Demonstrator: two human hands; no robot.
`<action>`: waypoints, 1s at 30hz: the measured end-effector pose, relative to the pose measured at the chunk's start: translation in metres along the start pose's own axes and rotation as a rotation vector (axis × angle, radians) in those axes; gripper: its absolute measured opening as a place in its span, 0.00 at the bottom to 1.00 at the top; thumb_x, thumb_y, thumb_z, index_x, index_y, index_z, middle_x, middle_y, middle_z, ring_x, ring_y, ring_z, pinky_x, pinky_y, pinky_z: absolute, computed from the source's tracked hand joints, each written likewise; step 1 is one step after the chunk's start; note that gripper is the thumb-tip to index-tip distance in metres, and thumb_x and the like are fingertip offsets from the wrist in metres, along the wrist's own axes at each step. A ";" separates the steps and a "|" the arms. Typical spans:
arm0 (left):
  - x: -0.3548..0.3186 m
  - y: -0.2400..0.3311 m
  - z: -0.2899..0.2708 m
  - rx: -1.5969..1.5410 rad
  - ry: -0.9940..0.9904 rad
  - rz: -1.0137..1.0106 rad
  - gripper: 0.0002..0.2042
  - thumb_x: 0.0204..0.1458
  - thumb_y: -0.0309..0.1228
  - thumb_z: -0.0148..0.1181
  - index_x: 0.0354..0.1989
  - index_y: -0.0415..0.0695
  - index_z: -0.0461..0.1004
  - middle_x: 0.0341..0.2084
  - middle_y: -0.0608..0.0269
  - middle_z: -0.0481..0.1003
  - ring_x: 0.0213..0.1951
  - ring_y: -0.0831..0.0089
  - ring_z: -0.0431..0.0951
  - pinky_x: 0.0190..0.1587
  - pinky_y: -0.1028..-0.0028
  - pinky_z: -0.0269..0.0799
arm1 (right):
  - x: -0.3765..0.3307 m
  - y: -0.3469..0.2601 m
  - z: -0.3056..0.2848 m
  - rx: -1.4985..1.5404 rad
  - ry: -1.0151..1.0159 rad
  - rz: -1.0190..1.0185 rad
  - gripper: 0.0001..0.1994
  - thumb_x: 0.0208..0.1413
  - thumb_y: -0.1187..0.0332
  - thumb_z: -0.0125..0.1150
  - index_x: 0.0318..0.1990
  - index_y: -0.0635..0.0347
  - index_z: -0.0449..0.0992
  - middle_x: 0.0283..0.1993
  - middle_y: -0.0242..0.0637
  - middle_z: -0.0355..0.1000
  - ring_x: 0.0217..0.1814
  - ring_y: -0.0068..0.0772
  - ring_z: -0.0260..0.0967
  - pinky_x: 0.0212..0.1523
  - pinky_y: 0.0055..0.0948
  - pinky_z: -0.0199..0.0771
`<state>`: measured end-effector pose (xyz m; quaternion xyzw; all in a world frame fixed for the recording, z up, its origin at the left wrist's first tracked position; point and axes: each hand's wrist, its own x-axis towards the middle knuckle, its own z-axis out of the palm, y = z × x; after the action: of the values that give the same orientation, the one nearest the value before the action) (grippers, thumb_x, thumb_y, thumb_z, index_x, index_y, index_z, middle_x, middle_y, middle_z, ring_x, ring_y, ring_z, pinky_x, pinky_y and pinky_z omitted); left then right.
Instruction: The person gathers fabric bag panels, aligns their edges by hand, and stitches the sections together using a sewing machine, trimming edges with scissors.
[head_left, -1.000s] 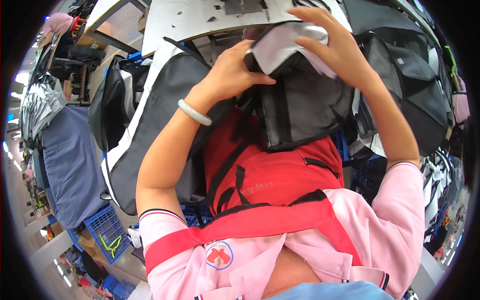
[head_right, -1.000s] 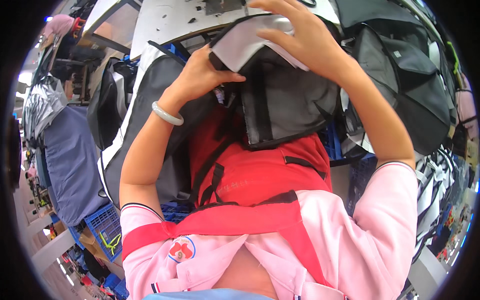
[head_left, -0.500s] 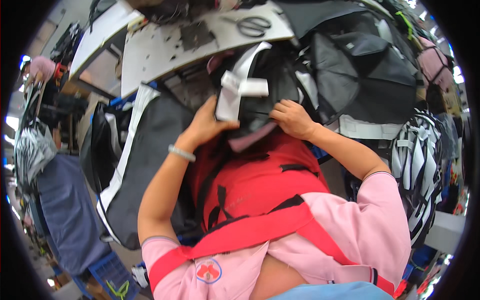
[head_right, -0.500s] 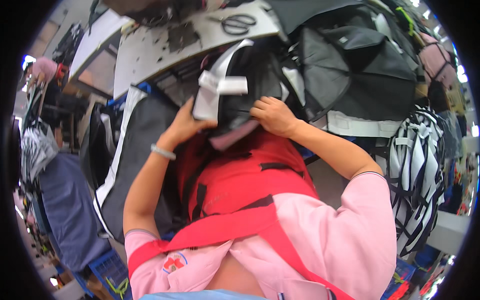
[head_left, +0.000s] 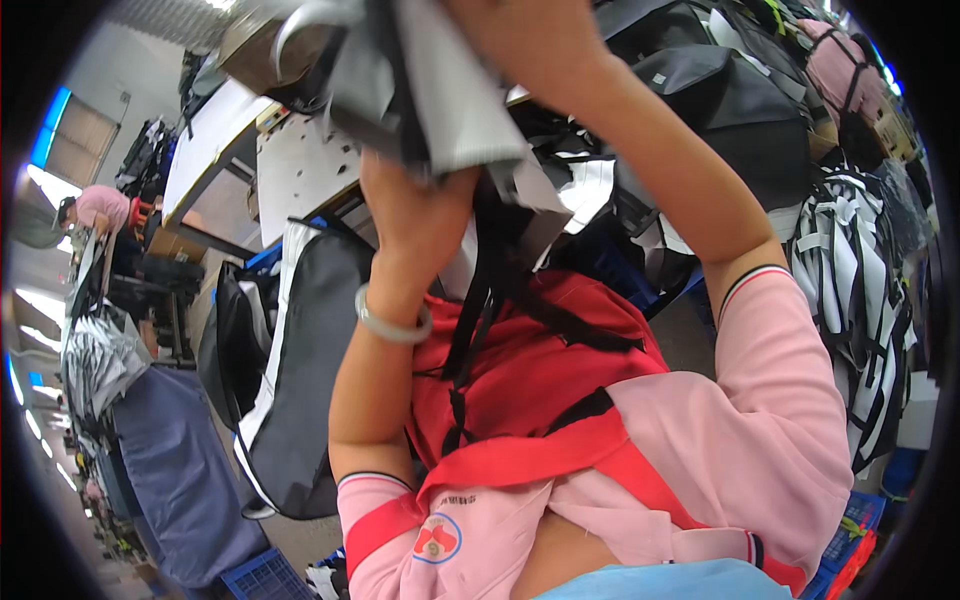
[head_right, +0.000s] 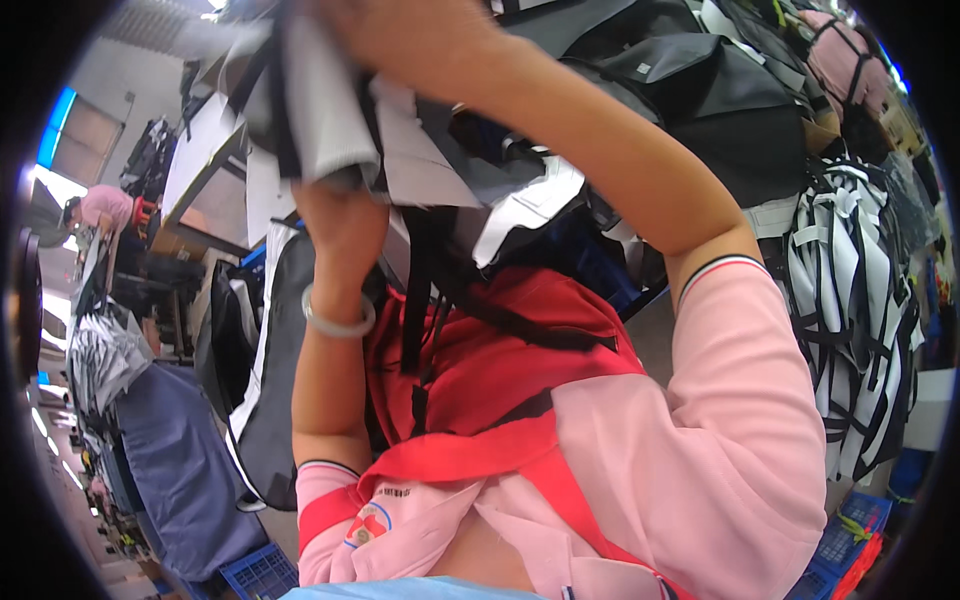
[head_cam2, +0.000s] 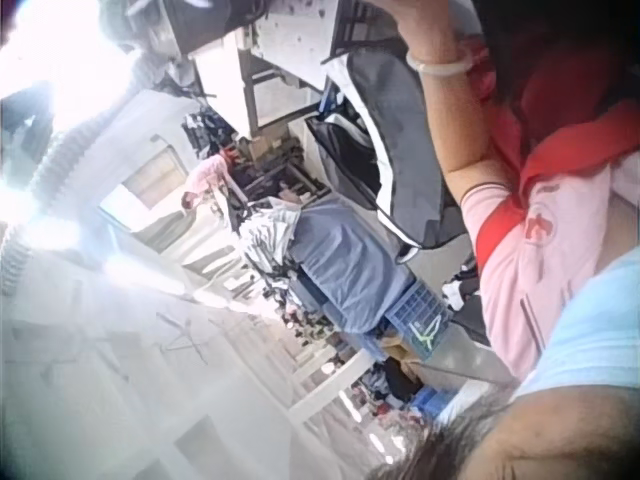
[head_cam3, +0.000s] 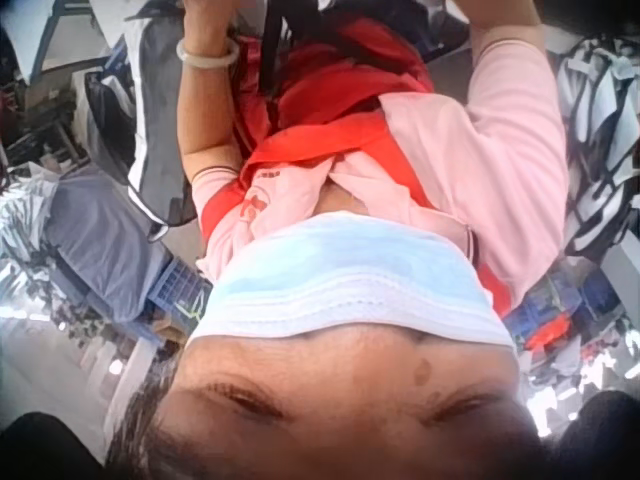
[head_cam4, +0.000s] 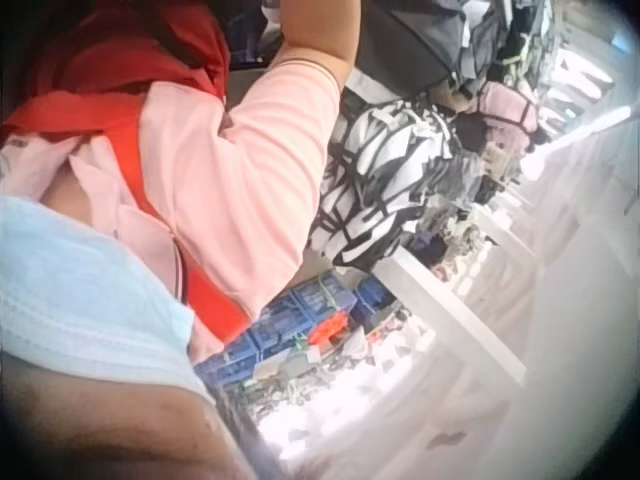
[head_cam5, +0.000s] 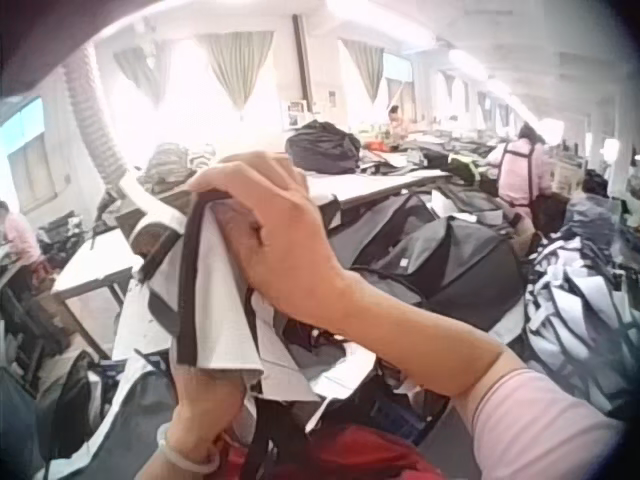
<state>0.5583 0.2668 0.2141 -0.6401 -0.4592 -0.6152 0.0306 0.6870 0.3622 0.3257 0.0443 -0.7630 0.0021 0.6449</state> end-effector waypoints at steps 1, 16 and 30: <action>0.012 -0.004 0.001 0.071 0.063 0.101 0.25 0.41 0.20 0.62 0.52 0.38 0.70 0.49 0.50 0.72 0.50 0.53 0.74 0.54 0.64 0.66 | -0.010 0.002 -0.008 -0.176 0.073 0.069 0.20 0.46 0.79 0.55 0.50 0.58 0.73 0.52 0.46 0.68 0.57 0.50 0.62 0.58 0.40 0.61; 0.038 0.063 0.048 0.121 -0.075 0.284 0.39 0.40 0.12 0.53 0.67 0.36 0.51 0.52 0.36 0.68 0.54 0.42 0.69 0.57 0.60 0.65 | -0.203 -0.122 0.028 0.049 -0.326 1.022 0.54 0.37 0.60 0.77 0.68 0.65 0.45 0.62 0.52 0.57 0.64 0.56 0.55 0.62 0.44 0.56; 0.041 0.064 -0.041 0.272 -0.144 0.161 0.26 0.50 0.34 0.66 0.57 0.39 0.69 0.53 0.54 0.71 0.54 0.63 0.71 0.58 0.67 0.62 | -0.090 0.061 -0.122 -0.211 -0.089 1.166 0.19 0.62 0.59 0.48 0.54 0.57 0.76 0.50 0.38 0.76 0.59 0.30 0.67 0.60 0.36 0.64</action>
<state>0.5603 0.2278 0.2906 -0.7071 -0.4865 -0.4956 0.1332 0.8180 0.4359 0.2608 -0.4464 -0.6838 0.2783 0.5056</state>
